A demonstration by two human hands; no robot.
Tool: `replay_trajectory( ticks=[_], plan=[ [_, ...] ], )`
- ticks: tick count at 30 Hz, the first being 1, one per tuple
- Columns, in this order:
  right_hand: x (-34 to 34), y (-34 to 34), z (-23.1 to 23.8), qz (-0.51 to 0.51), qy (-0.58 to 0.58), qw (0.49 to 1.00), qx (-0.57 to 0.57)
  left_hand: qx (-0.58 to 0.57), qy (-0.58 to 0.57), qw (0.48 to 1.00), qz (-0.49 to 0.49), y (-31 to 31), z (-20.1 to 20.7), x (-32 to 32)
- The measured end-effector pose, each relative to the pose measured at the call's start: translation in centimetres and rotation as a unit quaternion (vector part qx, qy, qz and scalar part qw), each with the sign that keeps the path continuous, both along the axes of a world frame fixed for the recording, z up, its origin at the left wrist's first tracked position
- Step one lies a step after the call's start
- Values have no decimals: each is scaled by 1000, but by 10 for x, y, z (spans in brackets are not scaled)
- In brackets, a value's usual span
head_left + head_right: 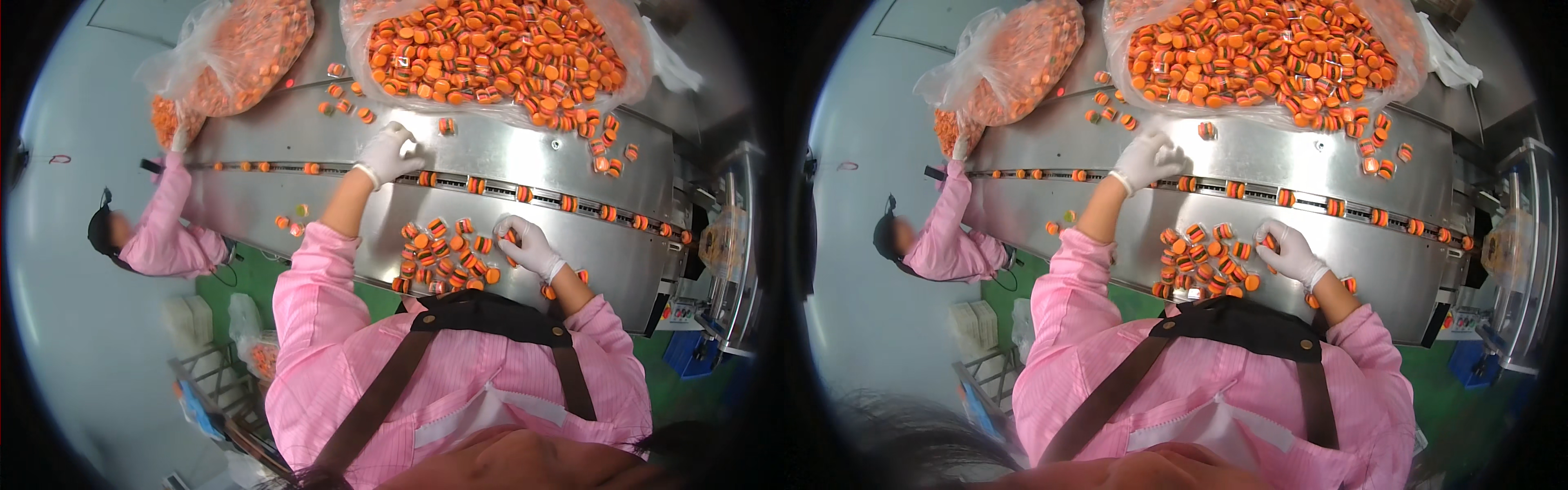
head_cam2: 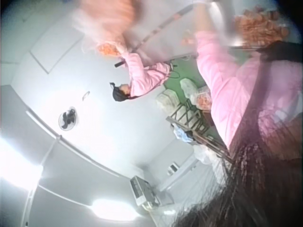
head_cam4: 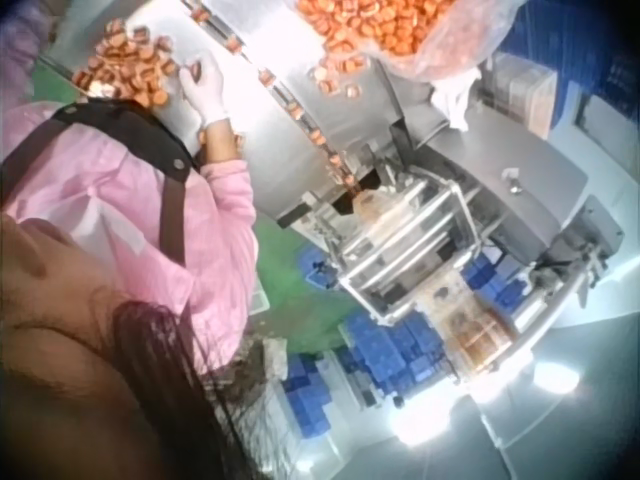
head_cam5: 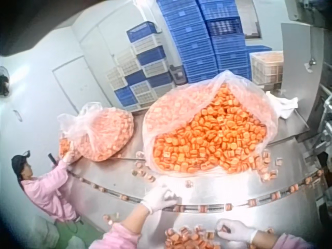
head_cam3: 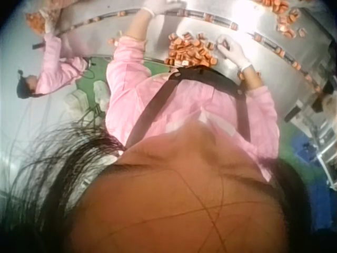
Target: The person picks small orange and green cylindrical candies from a pile on a stainless steel table and places them onto a moving conveyor belt. They wear white gloves and a pink uniform while performing this repetitive assembly task in a factory setting.
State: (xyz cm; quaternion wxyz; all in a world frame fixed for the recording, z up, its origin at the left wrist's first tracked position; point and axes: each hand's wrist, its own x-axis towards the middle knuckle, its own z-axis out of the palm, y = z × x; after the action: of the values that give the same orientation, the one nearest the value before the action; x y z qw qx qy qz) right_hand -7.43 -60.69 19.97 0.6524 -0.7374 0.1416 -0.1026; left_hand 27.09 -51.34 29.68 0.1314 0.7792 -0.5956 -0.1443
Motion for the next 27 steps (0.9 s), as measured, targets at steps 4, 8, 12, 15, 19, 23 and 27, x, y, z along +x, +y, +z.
replay_trajectory(
  ticks=[4, 8, 12, 15, 19, 23, 27],
  plan=[
    [-3, -2, -1, -1, 18, 1000, -5, 61, -51, 984, 157, -70, -17, -32],
    [-2, -1, 1, -9, 13, 1000, 23, 218, -18, 961, 168, -114, -25, -50],
    [0, -1, 7, -14, -13, 1000, 24, 231, -14, 964, 134, -119, -40, -45],
    [0, -2, 9, -13, -2, 997, 71, 204, 52, 972, 102, -100, -39, -37],
    [0, -2, 9, -19, -15, 999, 39, 60, 392, 891, 224, -51, -33, -29],
    [0, -3, 10, -23, 1, 1000, 20, -35, 522, 804, 282, -12, -47, -29],
    [-1, -3, 3, -17, 7, 999, 44, 60, 440, 830, 339, 4, -63, -44]
  ],
)
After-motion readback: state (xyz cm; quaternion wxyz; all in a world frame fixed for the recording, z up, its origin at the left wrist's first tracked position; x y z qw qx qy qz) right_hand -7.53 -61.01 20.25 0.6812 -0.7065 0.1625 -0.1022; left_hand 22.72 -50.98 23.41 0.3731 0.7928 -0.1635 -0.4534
